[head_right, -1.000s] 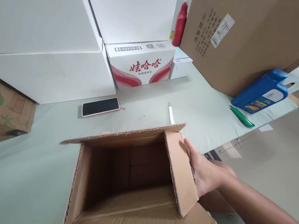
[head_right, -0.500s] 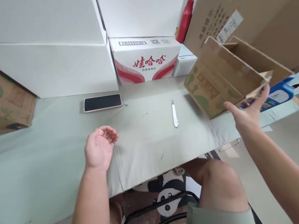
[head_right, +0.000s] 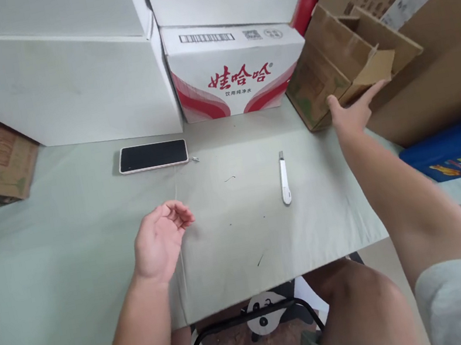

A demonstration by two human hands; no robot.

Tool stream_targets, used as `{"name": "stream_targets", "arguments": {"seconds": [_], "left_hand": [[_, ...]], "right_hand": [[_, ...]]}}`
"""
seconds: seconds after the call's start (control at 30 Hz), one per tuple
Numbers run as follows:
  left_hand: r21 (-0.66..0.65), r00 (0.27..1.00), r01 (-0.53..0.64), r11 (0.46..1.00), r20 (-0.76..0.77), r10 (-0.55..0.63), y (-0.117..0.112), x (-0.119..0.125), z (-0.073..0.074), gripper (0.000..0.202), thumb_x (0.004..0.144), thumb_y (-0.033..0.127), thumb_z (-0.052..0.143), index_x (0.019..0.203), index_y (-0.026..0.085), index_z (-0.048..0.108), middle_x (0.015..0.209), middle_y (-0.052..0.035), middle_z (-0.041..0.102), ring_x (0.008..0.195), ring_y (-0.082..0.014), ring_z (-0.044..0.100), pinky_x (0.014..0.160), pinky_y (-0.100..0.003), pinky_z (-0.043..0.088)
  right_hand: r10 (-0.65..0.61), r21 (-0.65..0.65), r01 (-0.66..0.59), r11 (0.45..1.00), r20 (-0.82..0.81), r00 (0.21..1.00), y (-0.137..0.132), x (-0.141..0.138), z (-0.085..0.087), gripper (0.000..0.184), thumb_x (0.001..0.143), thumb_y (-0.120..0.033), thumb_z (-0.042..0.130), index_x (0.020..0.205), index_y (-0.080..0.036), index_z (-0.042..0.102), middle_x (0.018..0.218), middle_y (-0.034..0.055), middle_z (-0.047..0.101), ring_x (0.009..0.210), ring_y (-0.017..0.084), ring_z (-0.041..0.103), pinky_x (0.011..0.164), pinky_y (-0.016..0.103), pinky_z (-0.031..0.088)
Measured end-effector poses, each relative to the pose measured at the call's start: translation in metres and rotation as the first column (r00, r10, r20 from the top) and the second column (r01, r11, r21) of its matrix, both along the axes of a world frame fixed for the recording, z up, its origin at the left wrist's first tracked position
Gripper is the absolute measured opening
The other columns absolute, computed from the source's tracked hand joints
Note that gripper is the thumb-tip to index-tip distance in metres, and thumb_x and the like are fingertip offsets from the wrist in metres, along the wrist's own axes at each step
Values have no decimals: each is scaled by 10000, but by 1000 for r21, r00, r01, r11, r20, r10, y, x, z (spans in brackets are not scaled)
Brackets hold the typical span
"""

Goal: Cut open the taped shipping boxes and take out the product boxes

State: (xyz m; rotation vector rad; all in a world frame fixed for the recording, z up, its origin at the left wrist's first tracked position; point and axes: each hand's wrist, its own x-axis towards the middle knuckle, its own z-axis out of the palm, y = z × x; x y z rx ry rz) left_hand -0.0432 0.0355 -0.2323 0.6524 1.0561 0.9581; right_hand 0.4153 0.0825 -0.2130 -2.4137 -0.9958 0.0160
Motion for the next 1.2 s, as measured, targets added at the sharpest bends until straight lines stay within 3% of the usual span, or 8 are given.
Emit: {"name": "stream_targets", "arguments": {"seconds": [0.1,0.2,0.5,0.67,0.83,0.9,1.07,1.2], "left_hand": [[-17,997,55,998,-44,-56,4,2,-5,272,793,450,576,704,206,657,788,-58,648,791,-204,595,759,-315,470],[-18,995,85,996,-60,-85,6,2,-6,287,801,455,576,692,207,672,793,-61,661,788,-205,599,759,-317,464],[7,999,31,999,31,-31,-10,-16,1,295,841,437,568,705,198,672,748,-23,664,715,-155,605,739,-292,431],[58,993,-49,997,106,42,-16,-37,2,323,901,430,525,707,195,632,752,-20,652,681,-134,590,736,-298,418],[50,984,-141,989,119,134,-20,-59,12,278,891,397,510,713,199,593,764,-24,602,722,-157,563,774,-320,429],[60,984,-147,987,111,140,-22,-66,16,278,893,395,488,726,197,589,779,-23,597,740,-159,550,792,-327,422],[90,985,-126,988,131,114,-24,-81,21,296,893,423,460,714,203,544,790,-21,552,765,-164,504,805,-335,413],[96,979,-143,985,159,127,-24,-89,22,284,885,421,461,710,209,531,786,-24,545,778,-173,490,802,-342,412]], "right_hand": [[59,-53,-69,996,-177,982,35,-9,-2,906,1002,-509,585,1692,-82,181,1660,288,389,1547,341,428,1306,466,297],[260,-166,-332,929,-350,900,48,-18,-8,518,930,-378,702,1404,-175,656,1470,149,659,1344,273,638,1240,422,427],[482,-230,-532,815,-242,842,33,-97,11,430,922,-301,605,1316,-156,695,1517,174,623,1388,363,605,1266,536,387],[717,-242,-731,638,-159,679,50,-219,27,456,908,-367,625,1329,-214,711,1384,134,706,1281,371,652,1209,560,441],[971,-187,-953,239,61,231,70,-402,34,536,927,-385,582,1440,-247,653,1457,130,628,1283,345,644,1106,542,536],[978,-165,-977,134,179,104,79,-477,40,635,905,-308,567,1535,-227,573,1536,150,555,1353,379,586,1103,587,525],[951,-201,-963,180,285,118,109,-608,59,757,888,-274,586,1632,-337,462,1722,109,329,1550,391,382,1213,615,425],[943,-237,-958,160,323,77,129,-628,51,805,846,-281,586,1638,-298,443,1716,108,355,1541,425,343,1155,670,468]]}}
